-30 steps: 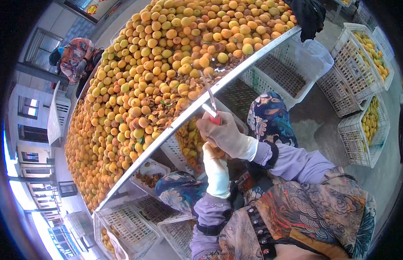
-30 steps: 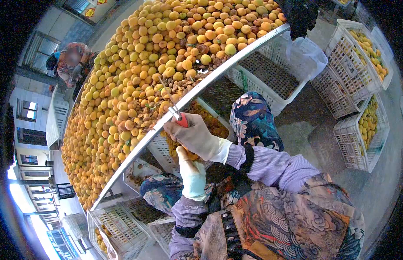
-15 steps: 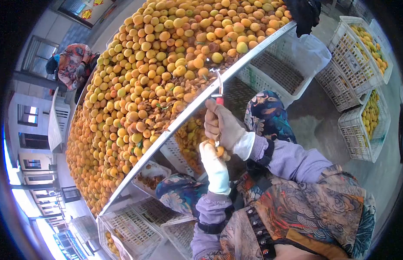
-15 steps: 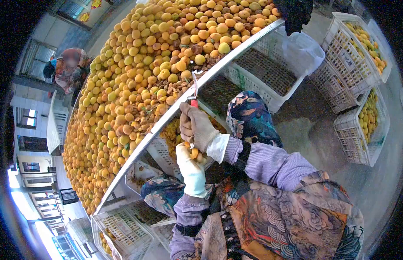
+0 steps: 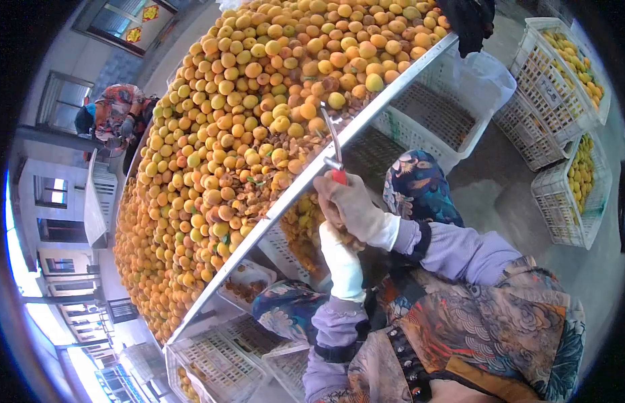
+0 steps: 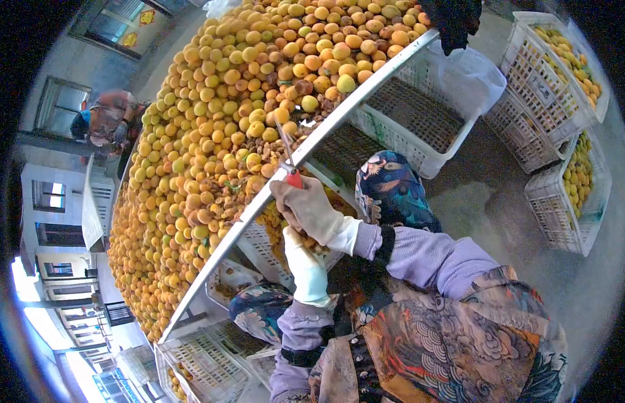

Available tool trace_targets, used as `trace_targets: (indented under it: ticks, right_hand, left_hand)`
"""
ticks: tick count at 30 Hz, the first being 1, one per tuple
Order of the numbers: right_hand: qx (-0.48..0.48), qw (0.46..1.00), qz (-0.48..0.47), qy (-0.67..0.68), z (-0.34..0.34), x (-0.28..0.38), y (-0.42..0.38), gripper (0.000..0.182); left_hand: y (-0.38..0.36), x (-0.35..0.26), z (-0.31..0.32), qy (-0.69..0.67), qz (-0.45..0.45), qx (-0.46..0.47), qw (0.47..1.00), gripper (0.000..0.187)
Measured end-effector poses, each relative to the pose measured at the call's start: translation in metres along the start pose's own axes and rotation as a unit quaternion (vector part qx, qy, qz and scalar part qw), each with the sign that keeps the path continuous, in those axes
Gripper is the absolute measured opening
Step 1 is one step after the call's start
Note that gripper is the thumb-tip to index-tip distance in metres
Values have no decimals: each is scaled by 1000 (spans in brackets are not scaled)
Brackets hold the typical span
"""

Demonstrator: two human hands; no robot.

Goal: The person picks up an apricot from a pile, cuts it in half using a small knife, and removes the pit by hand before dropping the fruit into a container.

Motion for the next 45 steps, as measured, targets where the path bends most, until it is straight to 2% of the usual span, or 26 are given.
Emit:
trace_targets:
  ticks: [1,2,4,5,6,8,11,13,17,19,20,21,22,23,24,26,28,29,32,34,36,38,40,42,43,45]
  right_hand:
    - [-48,997,1,53,0,-2,6,29]
    - [-46,997,-2,54,-4,-3,9,29]
    - [-22,977,66,204,-13,-7,8,33]
    - [-29,972,87,217,-18,-9,8,37]
    - [-31,971,86,219,-19,-10,9,37]
    - [-44,952,76,293,-23,-9,14,37]
    - [-39,968,61,239,-13,2,20,34]
    - [-52,978,52,196,-5,5,33,30]
    - [-53,962,87,254,-5,3,63,26]
    - [-104,940,95,310,-2,5,75,26]
    - [-96,928,65,353,-6,0,87,24]
    - [-81,935,37,342,-2,8,94,28]
    - [-66,941,10,331,1,15,99,33]
    - [-122,940,27,317,3,21,104,31]
    - [-121,940,25,318,-1,23,108,31]
    - [-128,977,4,171,-11,25,112,28]
    - [-155,974,-8,164,-20,19,113,25]
    - [-142,974,-12,175,-26,17,112,24]
    - [-115,980,6,159,-28,26,101,29]
    - [-104,986,27,126,-35,28,95,28]
    - [-48,991,4,122,-37,25,91,27]
    - [-47,993,20,108,-38,22,88,28]
    - [-46,995,25,82,-36,21,86,27]
    - [-42,997,42,46,-35,22,83,27]
    - [-47,996,48,66,-35,20,84,27]
    - [18,997,53,46,-37,13,82,28]
  left_hand:
    - [2,-2,-1,89,48,2,995,32]
    - [5,-1,0,91,51,2,995,32]
    - [4,-10,6,364,189,-61,910,29]
    - [0,-10,5,298,91,-34,950,28]
    - [2,-6,3,300,89,-32,949,28]
    - [9,0,1,354,173,-54,918,26]
    - [17,-11,5,339,146,-45,928,24]
    - [26,-23,6,287,146,-42,946,22]
    - [50,-34,-19,172,100,9,980,23]
    - [61,-48,-21,119,97,11,988,26]
    - [69,-52,-25,83,94,15,992,29]
    - [68,-60,-27,227,142,45,963,30]
    - [75,-67,-22,-92,29,22,995,25]
    - [84,-66,-34,-91,26,17,995,24]
    - [91,-73,-37,-91,25,13,995,23]
    - [101,-90,-45,-24,70,15,997,25]
    - [116,-99,-54,38,101,-18,994,26]
    - [117,-98,-58,15,80,-32,996,26]
    - [102,-104,-59,102,94,-4,990,22]
    - [73,-114,-39,265,70,21,961,23]
    - [61,-95,-53,358,48,15,932,23]
    - [48,-86,-62,544,102,16,833,34]
    - [35,-93,-65,586,58,-56,806,37]
    - [24,-119,-55,664,137,-63,732,38]
    - [19,-136,-43,676,168,-32,716,37]
    - [7,-179,3,668,217,42,711,35]
Point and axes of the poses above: each hand's wrist, its own y-axis towards the middle knuckle, its own z-axis out of the palm, x = y × z, the point moved 2 cm from there along y, towards the middle knuckle, and after that the axes turned 13 degrees about x, right-handed, at the moved point
